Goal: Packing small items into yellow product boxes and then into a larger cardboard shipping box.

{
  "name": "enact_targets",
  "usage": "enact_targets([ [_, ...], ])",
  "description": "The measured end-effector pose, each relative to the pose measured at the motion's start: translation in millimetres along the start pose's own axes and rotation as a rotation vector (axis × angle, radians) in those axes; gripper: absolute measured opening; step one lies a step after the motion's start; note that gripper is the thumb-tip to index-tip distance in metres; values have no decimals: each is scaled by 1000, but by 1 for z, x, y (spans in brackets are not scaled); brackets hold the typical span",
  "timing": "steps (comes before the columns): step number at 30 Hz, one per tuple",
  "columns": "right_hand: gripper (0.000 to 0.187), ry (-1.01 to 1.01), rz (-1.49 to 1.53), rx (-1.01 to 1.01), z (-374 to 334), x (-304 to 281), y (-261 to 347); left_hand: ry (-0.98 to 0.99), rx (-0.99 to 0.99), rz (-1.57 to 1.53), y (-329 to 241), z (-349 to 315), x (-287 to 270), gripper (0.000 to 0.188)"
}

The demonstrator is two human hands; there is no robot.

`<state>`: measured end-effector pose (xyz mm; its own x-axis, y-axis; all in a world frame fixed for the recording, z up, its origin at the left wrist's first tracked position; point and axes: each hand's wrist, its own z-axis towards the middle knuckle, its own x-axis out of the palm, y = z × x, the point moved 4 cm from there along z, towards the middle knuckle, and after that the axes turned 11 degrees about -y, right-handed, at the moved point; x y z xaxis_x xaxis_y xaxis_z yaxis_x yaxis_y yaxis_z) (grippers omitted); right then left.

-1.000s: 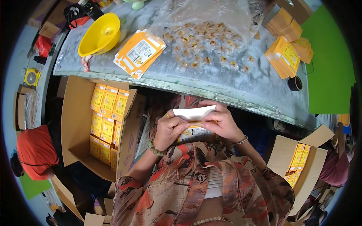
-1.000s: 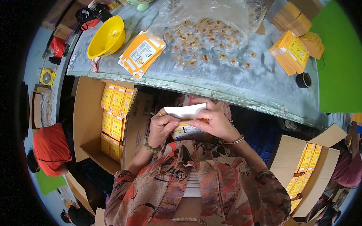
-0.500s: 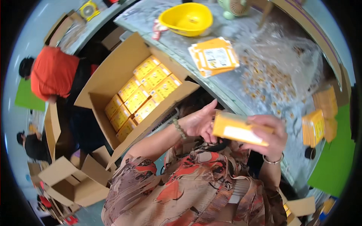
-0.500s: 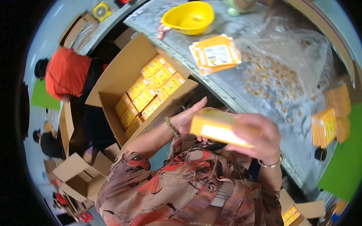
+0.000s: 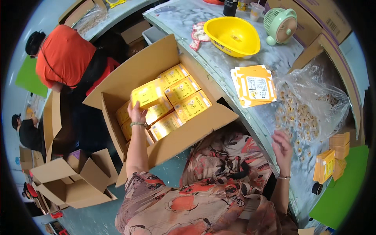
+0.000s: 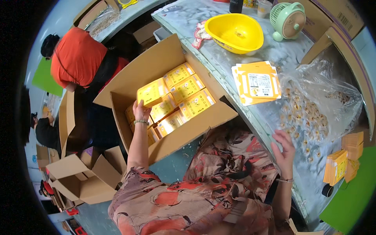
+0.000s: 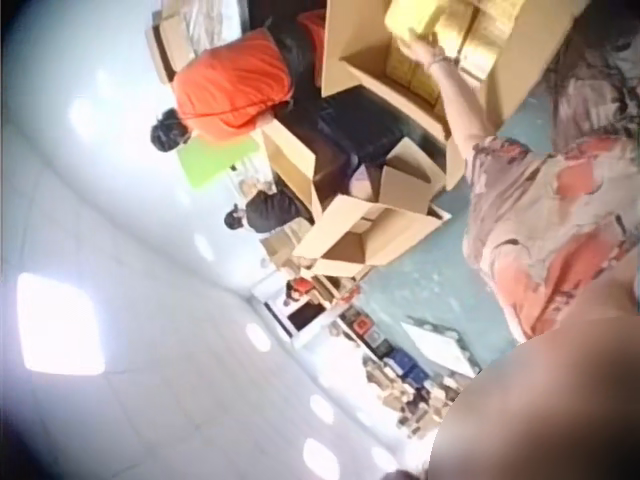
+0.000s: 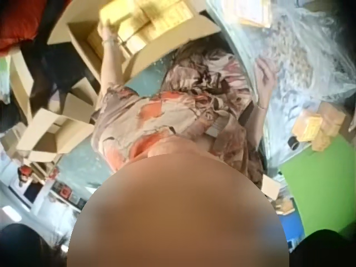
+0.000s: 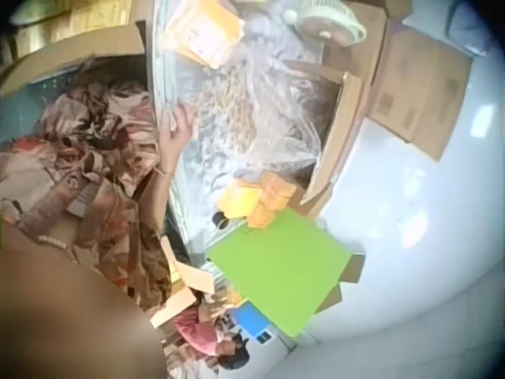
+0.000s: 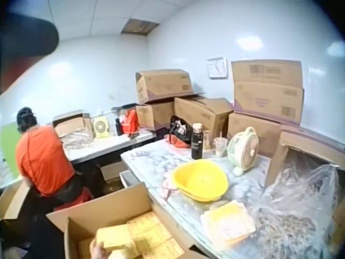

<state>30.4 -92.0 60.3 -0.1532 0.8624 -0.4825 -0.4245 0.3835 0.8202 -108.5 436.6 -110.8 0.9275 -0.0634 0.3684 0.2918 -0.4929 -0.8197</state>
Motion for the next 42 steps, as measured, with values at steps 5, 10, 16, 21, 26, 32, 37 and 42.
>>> enact_targets([
  [5,18,-93,120,357,-31,-4,-38,-272,6,38,35,62,-22,54],
  [10,18,-134,87,370,-34,0,-39,-370,54,99,62,107,-23,58],
  [16,17,-170,19,450,-32,-2,-42,-502,123,1192,62,102,-19,59],
  [21,21,-174,-105,419,-26,-4,-44,-487,184,1225,46,78,-16,58],
  [26,19,-298,-59,444,-2,-8,-35,-514,703,1366,49,49,6,35],
  [32,17,-306,-62,288,77,0,-35,276,924,729,44,-68,143,23],
  [37,19,-62,173,297,149,32,-53,1032,1075,683,79,-231,247,39],
  [42,25,-5,-191,8,185,49,-83,1164,1310,1155,134,-277,269,47],
])
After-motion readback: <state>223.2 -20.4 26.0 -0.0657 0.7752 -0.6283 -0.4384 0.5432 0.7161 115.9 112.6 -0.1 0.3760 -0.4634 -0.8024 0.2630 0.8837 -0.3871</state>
